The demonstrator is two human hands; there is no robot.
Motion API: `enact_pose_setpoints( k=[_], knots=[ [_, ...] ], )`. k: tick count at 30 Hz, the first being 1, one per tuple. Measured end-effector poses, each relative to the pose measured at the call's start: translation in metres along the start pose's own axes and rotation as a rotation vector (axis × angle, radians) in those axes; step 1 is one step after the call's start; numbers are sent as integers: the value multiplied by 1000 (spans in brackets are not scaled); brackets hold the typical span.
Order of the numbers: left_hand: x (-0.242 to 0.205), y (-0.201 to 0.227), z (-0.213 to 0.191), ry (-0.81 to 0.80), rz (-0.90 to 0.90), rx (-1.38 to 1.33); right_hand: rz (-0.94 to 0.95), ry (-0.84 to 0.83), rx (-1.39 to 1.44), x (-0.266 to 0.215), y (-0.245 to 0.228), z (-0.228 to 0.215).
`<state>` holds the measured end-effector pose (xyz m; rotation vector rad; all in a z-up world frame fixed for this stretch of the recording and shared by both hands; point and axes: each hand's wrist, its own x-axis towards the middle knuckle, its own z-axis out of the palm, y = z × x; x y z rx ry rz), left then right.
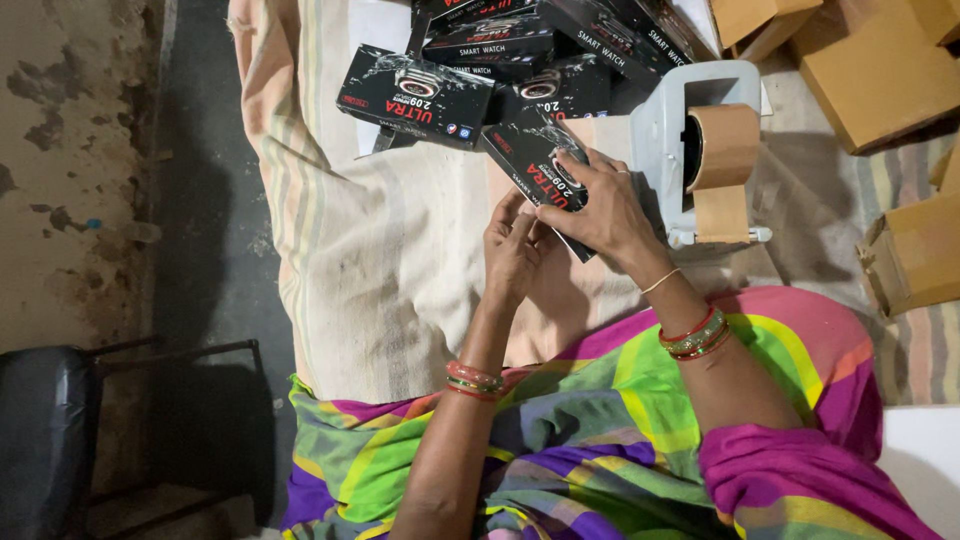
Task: The person sits on the floor and packs smartwatches into retail boxes. They place the watch, strap, and charger into the box, close it, insert it into a brown shipping box, and seal the box with packing tape. The process is repeated for multiple units.
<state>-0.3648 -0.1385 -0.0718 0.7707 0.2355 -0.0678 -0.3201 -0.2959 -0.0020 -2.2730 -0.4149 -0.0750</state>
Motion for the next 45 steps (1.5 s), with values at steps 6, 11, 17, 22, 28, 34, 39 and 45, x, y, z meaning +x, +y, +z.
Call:
enact_pose_setpoints(
  k=[6,11,17,22,28,34,39,45],
  knots=[
    [-2,3,2,-5,13,-22,-39,40,92,0,-1,-11],
    [1,6,-5,-30,-51,-165,140,-36,245,1,-6,-24],
    [4,-3,-8,-28,49,-79,304,-71,452,1,-9,-28],
    [2,-2,-10,-20,39,-86,138,-29,656,3,6,-22],
    [-14,2,-14,5,82,-96,174,-50,623,3,3,-25],
    [-40,37,-25,163,91,30,130,21,383,3,-4,-28],
    [-56,80,-27,128,128,-29,198,41,286,3,-4,-31],
    [-59,92,-25,82,169,-98,32,104,90,-6,-31,-33]
  ],
)
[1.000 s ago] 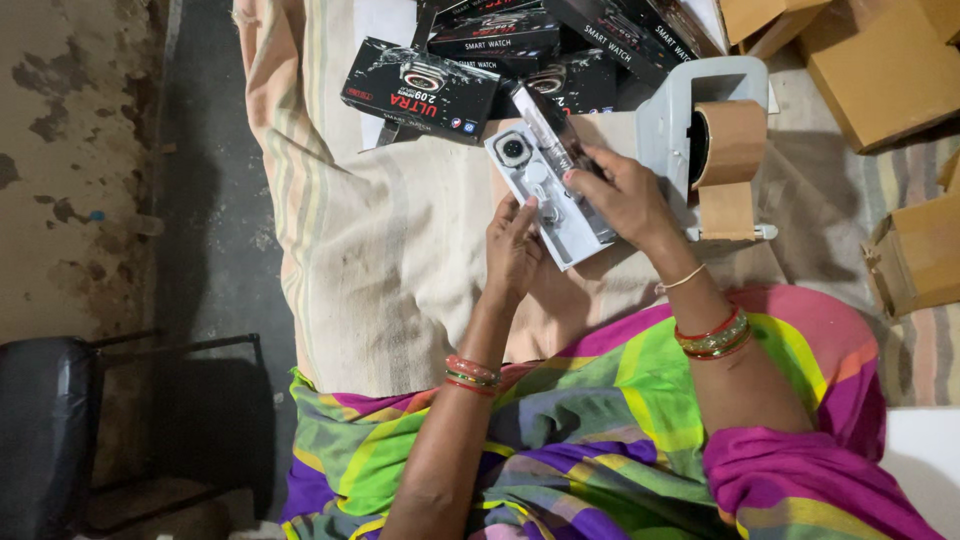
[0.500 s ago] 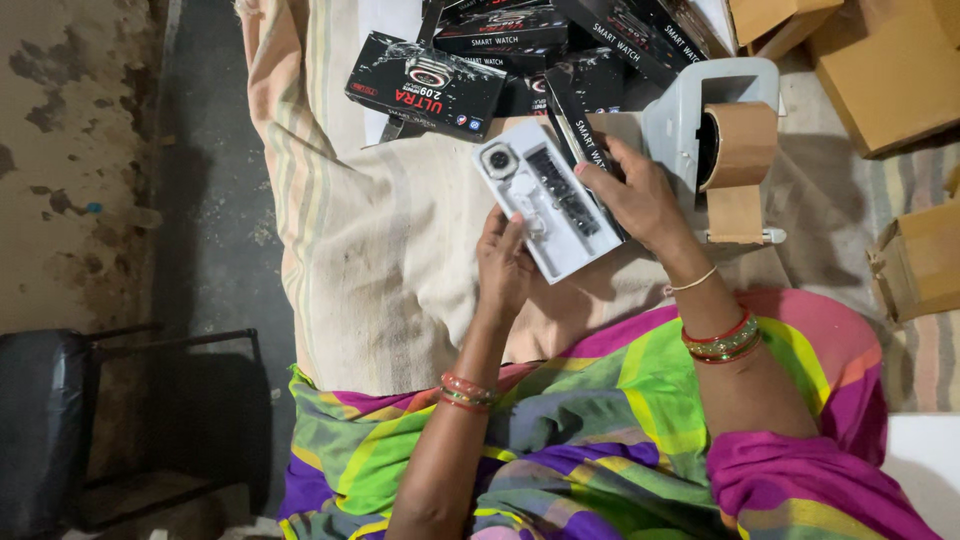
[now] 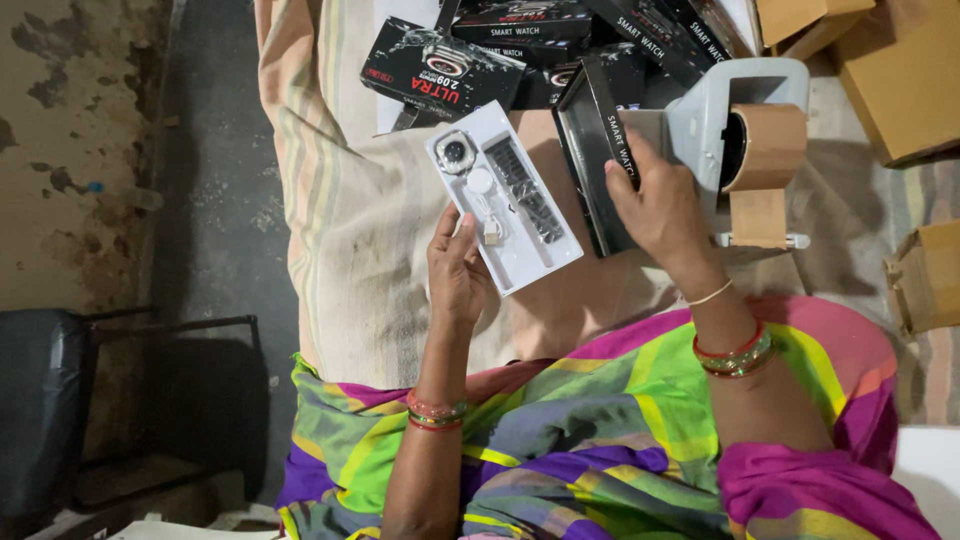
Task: The person sits on the floor and packs smartwatches into retail boxes. They place the watch, strap, and charger into the box, close it, insert it into a brown shipping box, and seal the box with packing tape. The process is repeated for multiple units.
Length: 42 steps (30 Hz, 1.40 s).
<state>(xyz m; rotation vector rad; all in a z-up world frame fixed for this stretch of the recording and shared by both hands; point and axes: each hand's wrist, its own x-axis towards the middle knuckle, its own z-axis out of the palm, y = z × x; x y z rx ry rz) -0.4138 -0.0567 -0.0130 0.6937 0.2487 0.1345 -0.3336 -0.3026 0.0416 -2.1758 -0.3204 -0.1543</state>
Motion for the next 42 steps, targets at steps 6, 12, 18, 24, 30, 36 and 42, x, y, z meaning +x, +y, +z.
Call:
enact_pose_setpoints(
  k=[6,12,18,24,30,36,42],
  knots=[
    [-3,21,1,-108,77,-135,-201,54,-506,-17,-33,8],
    [-13,48,16,-56,142,-95,-491,-22,-644,-28,-21,34],
    [-11,33,20,-41,111,-77,-467,-75,145,-48,16,56],
    [-7,-3,11,-77,-6,-40,-24,-119,133,-8,39,59],
    [2,-18,15,-150,-27,-7,408,-291,1103,2,46,30],
    [5,-32,39,-129,80,267,232,-250,1054,-1,42,36],
    [11,-41,56,15,243,516,159,-230,976,-3,34,36]
  ],
)
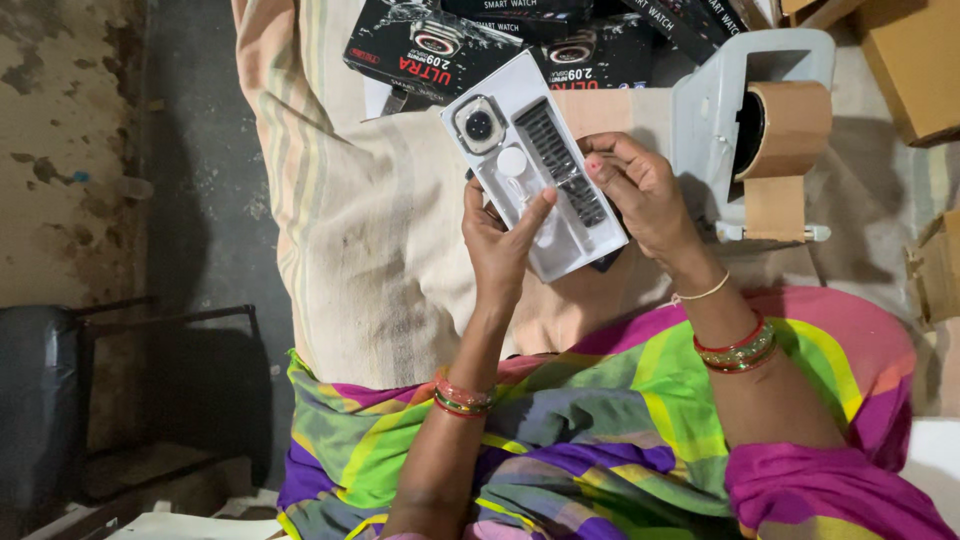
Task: The person sits on the floor and packs smartwatches into retail boxes. They place the watch, strap, and charger into the box, close it, insert it into a brown shipping box, and seal the box with packing tape. The process is repeated for multiple units.
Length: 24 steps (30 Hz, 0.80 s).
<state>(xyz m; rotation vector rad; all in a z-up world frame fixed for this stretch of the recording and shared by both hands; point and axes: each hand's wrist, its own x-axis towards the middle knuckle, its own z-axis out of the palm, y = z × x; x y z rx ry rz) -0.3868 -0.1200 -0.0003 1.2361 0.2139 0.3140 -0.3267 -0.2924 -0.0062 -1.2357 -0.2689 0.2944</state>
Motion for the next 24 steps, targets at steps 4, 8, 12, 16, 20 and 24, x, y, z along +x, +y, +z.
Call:
enact_pose_setpoints(
  k=[4,8,12,16,20,24],
  knots=[
    [2,-1,-1,-6,17,42,-24,-20,3,1,3,1],
    [1,1,-2,-86,49,-21,4,12,38,1,4,1],
    [-1,3,0,-73,55,-5,12,-6,39,0,3,0],
    [-1,6,2,-15,53,90,0,-11,-28,1,2,3],
    [-3,10,3,3,32,186,-3,-11,-65,0,6,1],
    [-7,12,4,-74,111,227,16,-13,24,2,15,-3]
  ],
)
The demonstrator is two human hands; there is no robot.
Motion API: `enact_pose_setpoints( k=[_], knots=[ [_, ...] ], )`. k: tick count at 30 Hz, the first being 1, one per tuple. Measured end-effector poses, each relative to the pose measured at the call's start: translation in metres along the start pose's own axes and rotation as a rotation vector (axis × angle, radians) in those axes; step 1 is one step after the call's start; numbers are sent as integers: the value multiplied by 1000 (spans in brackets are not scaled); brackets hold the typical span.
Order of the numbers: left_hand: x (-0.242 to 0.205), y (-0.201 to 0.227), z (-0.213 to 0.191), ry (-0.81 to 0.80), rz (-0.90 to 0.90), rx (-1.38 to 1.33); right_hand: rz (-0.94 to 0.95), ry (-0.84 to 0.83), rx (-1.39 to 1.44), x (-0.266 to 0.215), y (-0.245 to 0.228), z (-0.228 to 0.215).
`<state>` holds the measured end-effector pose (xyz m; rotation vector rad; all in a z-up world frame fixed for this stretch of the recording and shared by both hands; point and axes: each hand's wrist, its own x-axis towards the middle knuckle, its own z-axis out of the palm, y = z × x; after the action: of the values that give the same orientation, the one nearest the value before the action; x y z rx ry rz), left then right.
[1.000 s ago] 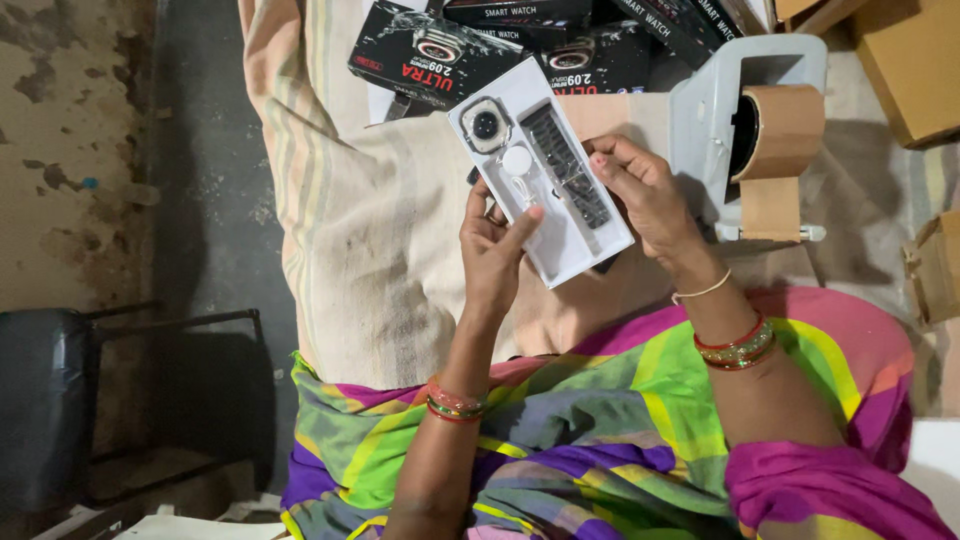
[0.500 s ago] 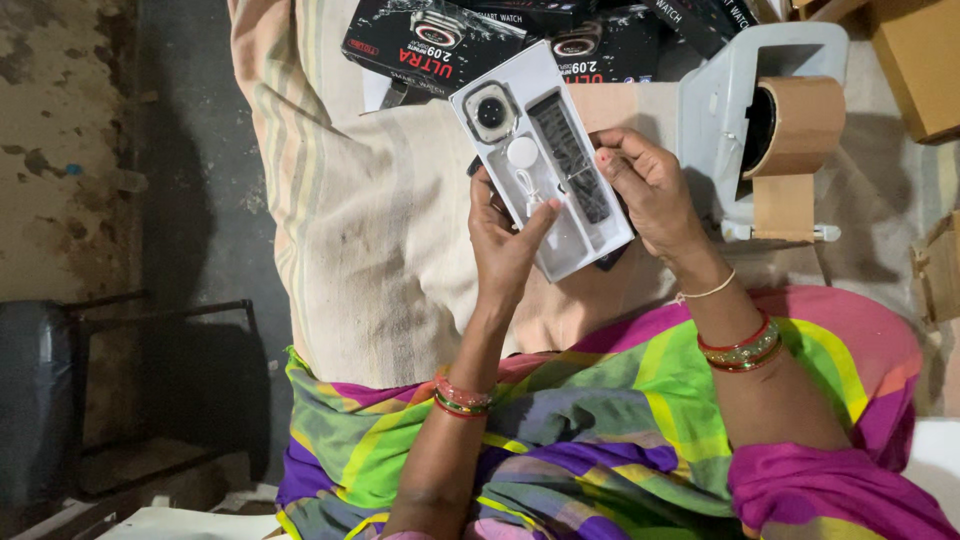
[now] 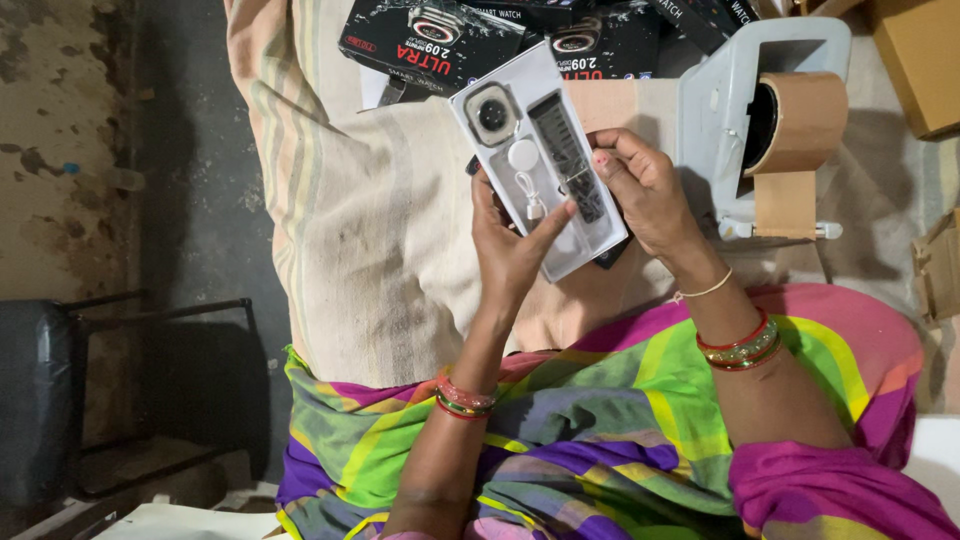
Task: The person sits on the floor and packs smartwatches into retail boxes. They place the watch, strap, and charger into the box, close it, insert it into a brown shipping box, and seal the box with packing tape. The process is repeated for multiple units.
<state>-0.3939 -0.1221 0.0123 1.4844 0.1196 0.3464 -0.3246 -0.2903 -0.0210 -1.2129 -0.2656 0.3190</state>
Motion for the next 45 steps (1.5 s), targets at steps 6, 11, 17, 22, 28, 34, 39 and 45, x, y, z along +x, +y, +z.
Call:
enact_pose_setpoints(
  k=[6,11,17,22,28,34,39,45],
  knots=[
    [-1,2,1,-100,-4,-40,87,18,205,0,-8,0],
    [2,1,-2,-170,-9,-155,70,-75,217,-7,-37,4],
    [4,-19,-5,-156,-87,-367,-201,-68,-276,-14,-56,18],
    [12,-39,-9,-97,-227,-790,-463,-95,-847,-30,-66,28],
    [32,-21,-34,81,-227,-735,-484,-231,-819,-29,-75,29],
    [26,-32,-33,-11,-179,-769,-464,-224,-872,-31,-77,21],
    [21,-58,-30,37,-157,-555,-227,-157,-240,-28,-66,15],
    [-2,-41,7,-81,-111,-237,-53,-8,54,-23,-60,9]
  ],
)
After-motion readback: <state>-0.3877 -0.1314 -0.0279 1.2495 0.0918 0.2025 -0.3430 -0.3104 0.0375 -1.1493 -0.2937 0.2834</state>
